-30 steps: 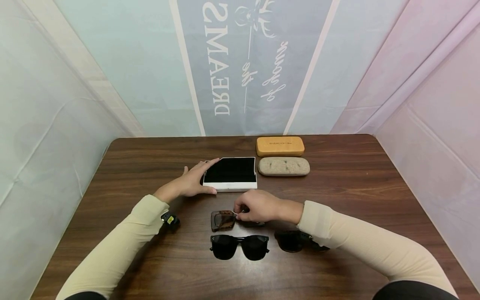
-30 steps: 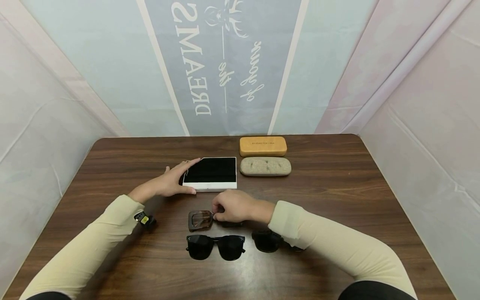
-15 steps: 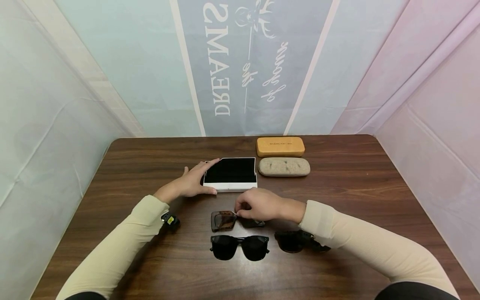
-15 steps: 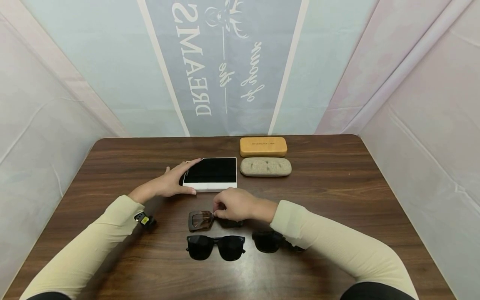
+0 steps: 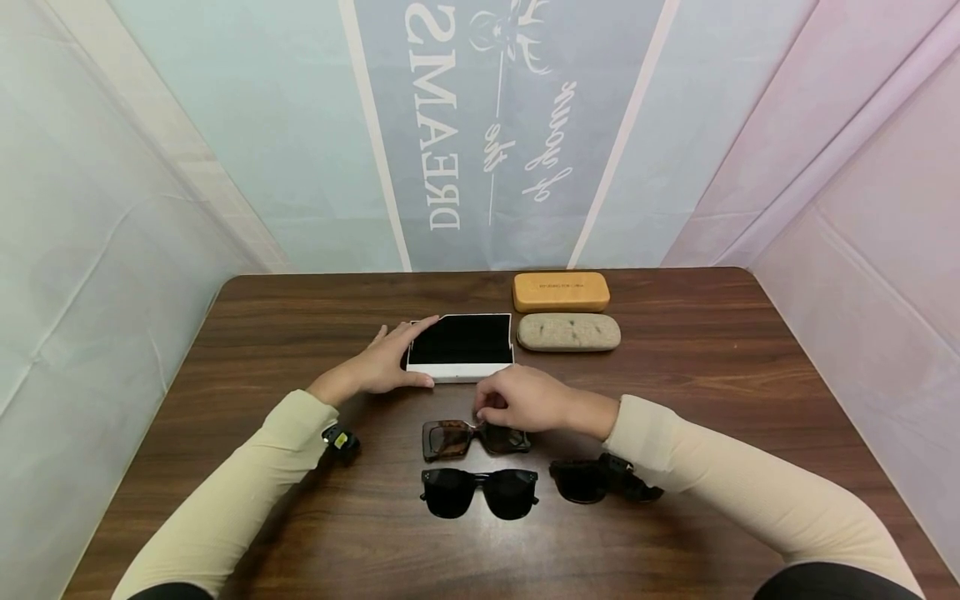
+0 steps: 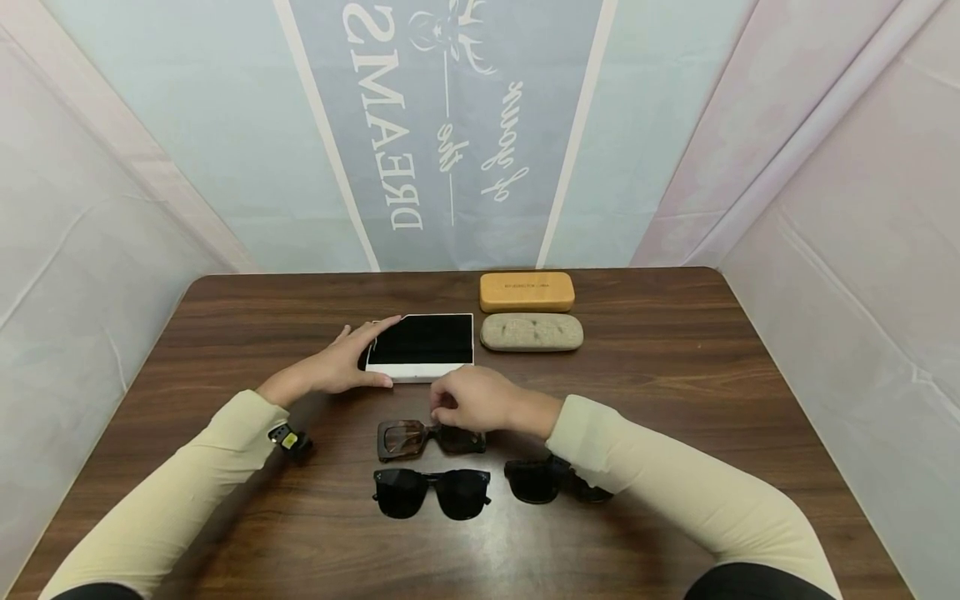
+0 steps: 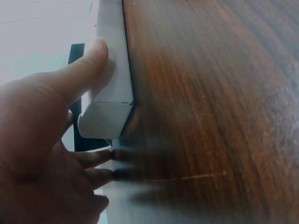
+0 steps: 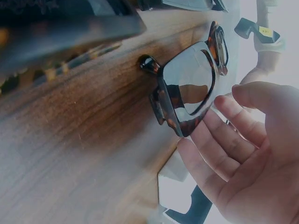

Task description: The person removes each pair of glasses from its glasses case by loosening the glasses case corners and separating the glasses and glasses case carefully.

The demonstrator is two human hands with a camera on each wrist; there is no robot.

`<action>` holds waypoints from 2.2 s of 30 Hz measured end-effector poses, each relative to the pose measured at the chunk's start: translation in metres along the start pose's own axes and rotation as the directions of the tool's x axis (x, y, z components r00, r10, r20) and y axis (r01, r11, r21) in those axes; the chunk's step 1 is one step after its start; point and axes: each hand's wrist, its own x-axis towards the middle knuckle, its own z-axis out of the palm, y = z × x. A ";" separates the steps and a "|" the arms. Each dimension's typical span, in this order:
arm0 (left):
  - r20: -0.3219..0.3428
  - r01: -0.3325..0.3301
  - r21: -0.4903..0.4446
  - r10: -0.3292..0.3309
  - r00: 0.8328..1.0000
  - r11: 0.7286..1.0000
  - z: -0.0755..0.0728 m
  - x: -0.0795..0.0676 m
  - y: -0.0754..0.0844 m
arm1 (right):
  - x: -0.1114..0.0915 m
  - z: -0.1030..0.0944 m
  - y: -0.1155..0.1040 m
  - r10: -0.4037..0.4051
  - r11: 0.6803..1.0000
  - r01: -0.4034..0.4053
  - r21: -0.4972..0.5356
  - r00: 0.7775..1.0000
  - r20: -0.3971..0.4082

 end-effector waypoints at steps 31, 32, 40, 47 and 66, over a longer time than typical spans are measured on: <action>-0.057 -0.007 -0.040 0.004 0.998 0.999 0.005 -0.001 0.001 | -0.006 -0.026 0.022 0.323 0.943 -0.279 0.181 0.897 -0.301; -0.057 -0.006 -0.043 0.004 0.998 0.999 0.005 -0.001 0.000 | -0.006 -0.026 0.023 0.345 0.936 -0.300 0.186 0.888 -0.303; -0.090 -0.051 -0.023 0.049 0.995 0.998 0.006 -0.001 0.000 | -0.004 -0.021 0.032 0.440 0.895 -0.389 0.217 0.847 -0.298; -0.127 -0.071 0.000 0.071 0.989 0.997 0.007 -0.002 -0.001 | -0.001 -0.016 0.033 0.474 0.868 -0.405 0.288 0.848 -0.236; -0.122 -0.094 -0.031 0.090 0.988 0.995 0.007 -0.003 0.000 | 0.003 -0.019 0.033 0.501 0.807 -0.407 0.428 0.855 -0.131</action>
